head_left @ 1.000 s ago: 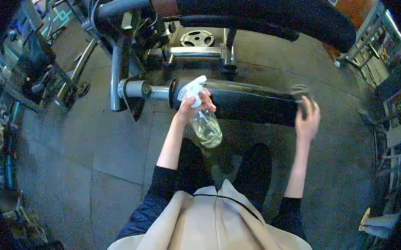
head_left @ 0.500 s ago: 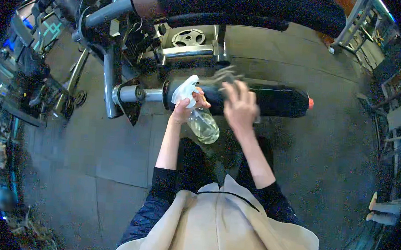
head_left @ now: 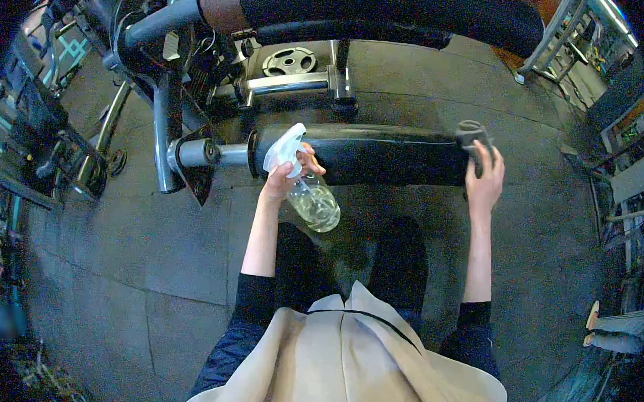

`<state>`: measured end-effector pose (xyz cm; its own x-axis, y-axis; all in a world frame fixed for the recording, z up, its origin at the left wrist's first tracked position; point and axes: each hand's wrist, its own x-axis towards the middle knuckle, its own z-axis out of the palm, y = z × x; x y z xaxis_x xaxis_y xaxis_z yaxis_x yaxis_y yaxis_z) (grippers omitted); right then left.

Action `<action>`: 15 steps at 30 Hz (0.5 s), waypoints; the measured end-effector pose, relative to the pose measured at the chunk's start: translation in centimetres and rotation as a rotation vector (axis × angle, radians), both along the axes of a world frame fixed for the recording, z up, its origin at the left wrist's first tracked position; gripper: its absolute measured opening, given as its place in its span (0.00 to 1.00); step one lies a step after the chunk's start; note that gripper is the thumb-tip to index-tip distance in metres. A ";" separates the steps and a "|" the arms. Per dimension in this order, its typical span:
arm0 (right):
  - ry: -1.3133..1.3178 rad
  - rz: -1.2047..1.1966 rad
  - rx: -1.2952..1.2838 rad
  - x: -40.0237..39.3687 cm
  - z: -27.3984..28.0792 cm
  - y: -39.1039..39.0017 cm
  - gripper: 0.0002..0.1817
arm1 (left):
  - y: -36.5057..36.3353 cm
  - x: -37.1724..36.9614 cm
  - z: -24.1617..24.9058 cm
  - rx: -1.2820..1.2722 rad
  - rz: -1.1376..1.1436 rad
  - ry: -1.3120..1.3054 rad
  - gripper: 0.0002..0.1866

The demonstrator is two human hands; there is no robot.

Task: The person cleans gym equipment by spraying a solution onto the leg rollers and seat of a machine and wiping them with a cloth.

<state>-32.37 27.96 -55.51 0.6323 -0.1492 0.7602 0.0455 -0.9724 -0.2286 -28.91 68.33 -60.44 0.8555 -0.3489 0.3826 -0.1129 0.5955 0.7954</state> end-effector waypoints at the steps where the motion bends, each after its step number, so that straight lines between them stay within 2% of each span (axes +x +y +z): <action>1: -0.017 -0.011 0.090 0.2 -0.2 -0.2 0.27 | -0.1 -0.1 -0.2 -0.012 0.003 0.013 0.32; 5: -0.041 -0.137 0.047 1.7 -1.0 3.6 0.26 | 0.0 0.0 0.0 0.012 -0.013 0.027 0.33; 7: 0.077 -0.077 0.102 1.9 0.2 8.2 0.26 | -0.1 -0.2 0.5 0.024 -0.003 0.047 0.33; 9: 0.009 0.138 0.058 2.2 0.9 13.8 0.26 | 0.2 0.6 -0.2 0.028 -0.013 0.034 0.34; 12: 0.236 0.153 -0.152 1.2 0.5 21.5 0.27 | 0.0 0.5 0.0 0.016 0.006 0.039 0.35; 13: 0.049 0.221 -0.171 1.4 0.0 22.8 0.16 | 0.0 0.4 0.1 0.028 0.024 0.050 0.36; 15: -0.051 0.316 -0.142 1.0 -0.5 23.8 0.17 | 0.1 -0.2 0.2 0.044 0.058 0.081 0.36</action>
<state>-31.34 51.72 -55.97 0.5909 0.1575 0.7912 0.3572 -0.9305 -0.0815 -29.07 68.41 -60.23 0.9021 -0.3130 0.2972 -0.0804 0.5545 0.8283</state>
